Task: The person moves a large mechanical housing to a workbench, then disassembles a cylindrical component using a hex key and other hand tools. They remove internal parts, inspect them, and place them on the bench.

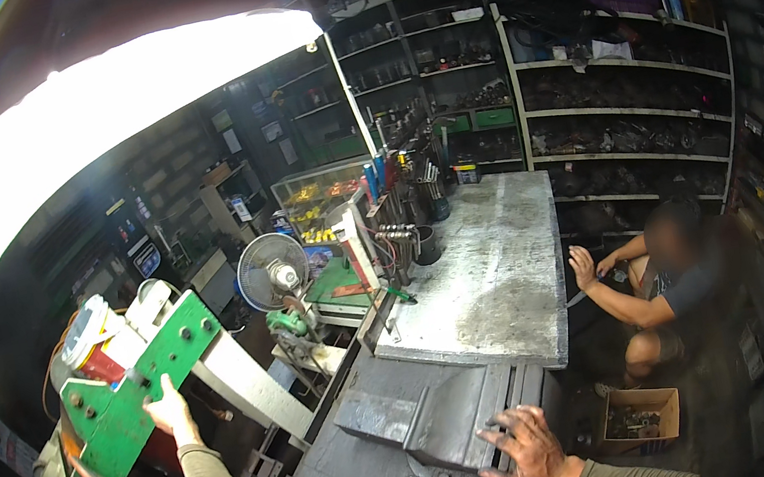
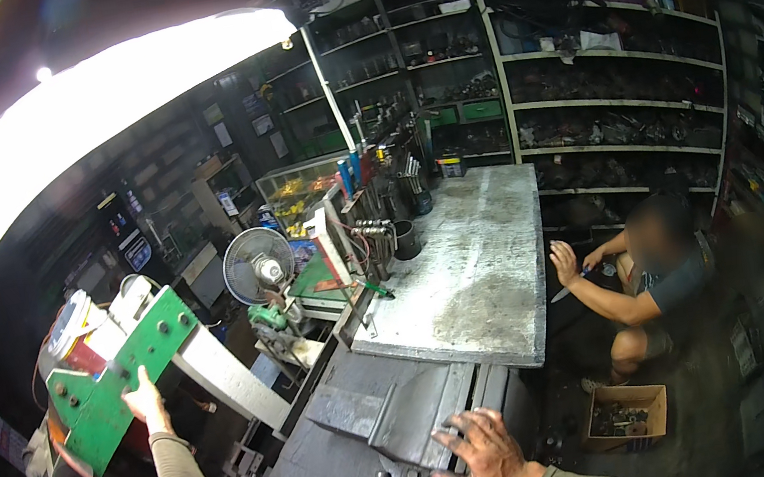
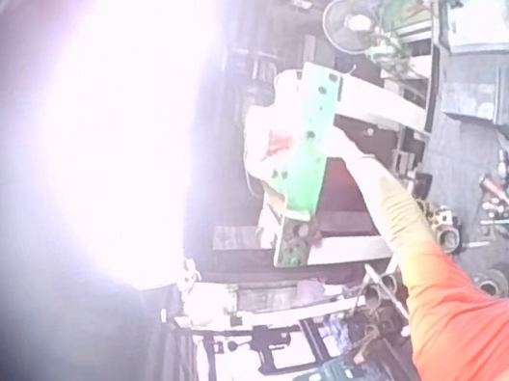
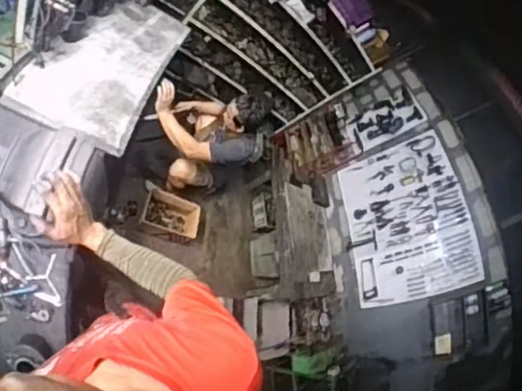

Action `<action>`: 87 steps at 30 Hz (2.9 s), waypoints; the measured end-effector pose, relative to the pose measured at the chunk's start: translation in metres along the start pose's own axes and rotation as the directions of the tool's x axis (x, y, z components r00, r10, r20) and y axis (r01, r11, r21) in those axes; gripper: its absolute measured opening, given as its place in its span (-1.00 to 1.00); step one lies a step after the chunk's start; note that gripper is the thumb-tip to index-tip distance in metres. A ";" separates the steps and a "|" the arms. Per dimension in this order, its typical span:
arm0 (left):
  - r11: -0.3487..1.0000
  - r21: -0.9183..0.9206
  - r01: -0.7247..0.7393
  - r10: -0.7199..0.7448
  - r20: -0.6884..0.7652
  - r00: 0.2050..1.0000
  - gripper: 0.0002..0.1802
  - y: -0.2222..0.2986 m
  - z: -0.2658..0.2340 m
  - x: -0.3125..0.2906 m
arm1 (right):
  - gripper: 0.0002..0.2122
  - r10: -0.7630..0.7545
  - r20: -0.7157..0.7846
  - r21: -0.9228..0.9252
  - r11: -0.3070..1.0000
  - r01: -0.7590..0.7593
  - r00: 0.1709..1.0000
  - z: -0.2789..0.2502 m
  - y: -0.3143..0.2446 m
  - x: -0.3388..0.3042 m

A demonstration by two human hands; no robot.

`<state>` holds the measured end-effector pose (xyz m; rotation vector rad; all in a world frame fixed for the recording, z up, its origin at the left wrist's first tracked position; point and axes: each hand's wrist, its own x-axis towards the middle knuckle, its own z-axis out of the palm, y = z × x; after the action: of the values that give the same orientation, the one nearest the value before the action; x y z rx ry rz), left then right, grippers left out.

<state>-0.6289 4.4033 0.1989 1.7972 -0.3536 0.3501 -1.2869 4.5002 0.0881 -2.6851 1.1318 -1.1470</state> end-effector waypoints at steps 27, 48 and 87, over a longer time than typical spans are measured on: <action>0.985 -0.038 -0.167 0.158 -0.177 0.972 -0.61 0.058 -0.034 0.006 | -0.60 -0.028 0.003 0.368 0.929 0.025 1.000 -0.007 0.017 0.015; 0.963 0.236 -0.134 0.130 0.032 0.991 -0.54 0.074 -0.078 -0.003 | -0.61 -0.230 0.102 0.377 0.909 0.176 0.968 -0.023 0.012 0.079; 0.861 -0.487 0.148 -0.009 0.276 0.961 -0.53 0.074 -0.209 -0.214 | -0.58 -0.585 -0.429 0.159 0.701 0.695 0.688 0.113 -0.295 0.633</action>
<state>-0.8644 4.5992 0.2261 1.3308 -0.5062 -0.0503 -0.7362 4.2940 0.4817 -2.7300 -0.1044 -1.7610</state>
